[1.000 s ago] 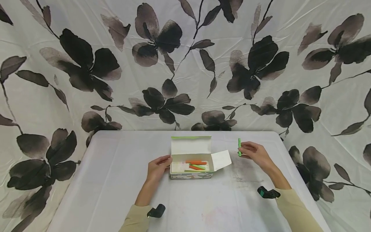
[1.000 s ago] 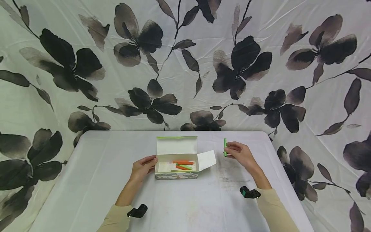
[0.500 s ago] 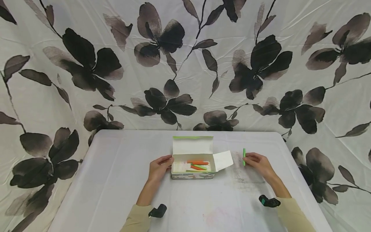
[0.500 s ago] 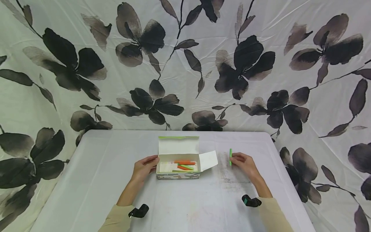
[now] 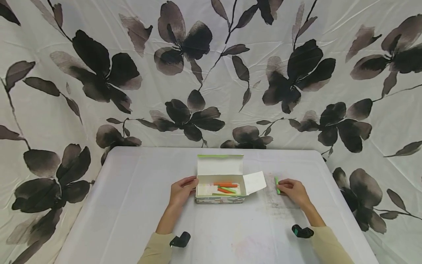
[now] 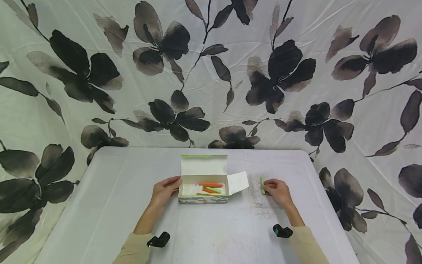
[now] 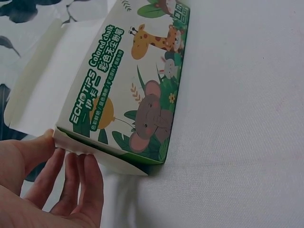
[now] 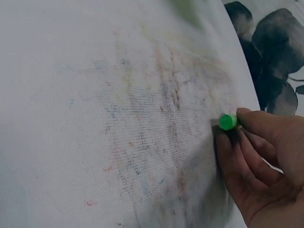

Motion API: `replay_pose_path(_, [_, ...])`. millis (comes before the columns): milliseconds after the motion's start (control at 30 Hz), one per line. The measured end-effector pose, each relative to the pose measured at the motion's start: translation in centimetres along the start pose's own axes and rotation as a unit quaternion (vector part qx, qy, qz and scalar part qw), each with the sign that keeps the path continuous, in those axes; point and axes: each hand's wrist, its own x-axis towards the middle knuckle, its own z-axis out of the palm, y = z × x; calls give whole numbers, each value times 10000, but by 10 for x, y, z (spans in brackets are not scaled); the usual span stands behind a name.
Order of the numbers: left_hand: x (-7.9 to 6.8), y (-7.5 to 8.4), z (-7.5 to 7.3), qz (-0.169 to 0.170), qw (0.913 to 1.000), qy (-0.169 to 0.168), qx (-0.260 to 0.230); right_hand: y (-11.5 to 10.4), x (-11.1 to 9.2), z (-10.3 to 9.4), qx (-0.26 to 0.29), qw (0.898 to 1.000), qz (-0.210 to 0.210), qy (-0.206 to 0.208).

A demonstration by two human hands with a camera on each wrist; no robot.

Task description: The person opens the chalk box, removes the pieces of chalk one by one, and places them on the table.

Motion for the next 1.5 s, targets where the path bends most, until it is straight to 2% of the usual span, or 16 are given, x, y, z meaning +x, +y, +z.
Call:
replay_pose_path(133, [-1,1,1,14,10000,-8,0,-4,2,4,-741,9966,-247,260])
replay_pose_path(200, [-1,1,1,-29,10000,4,-18,-6,2,4,-937,9947,-307,294])
replay_pose_path(333, [-1,1,1,-47,10000,14,-19,-12,1,4,-910,9949,-348,245])
replay_pose_path(567, [1,2,1,-100,9999,67,-5,-30,1,-2,-1144,9896,-740,469])
replay_pose_path(833, [3,2,1,-93,9999,38,-89,-57,5,-7,-837,9892,-1119,441])
replay_pose_path(1067, [3,1,1,-184,9998,12,-111,-80,9,-5,-667,9845,-1579,367])
replay_pose_path(1233, [4,0,1,-187,9998,-18,-99,-98,9,0,-713,9790,-1869,392])
replay_pose_path(1500, [2,1,2,-137,9997,22,-213,-122,9,20,-674,9760,-2069,97])
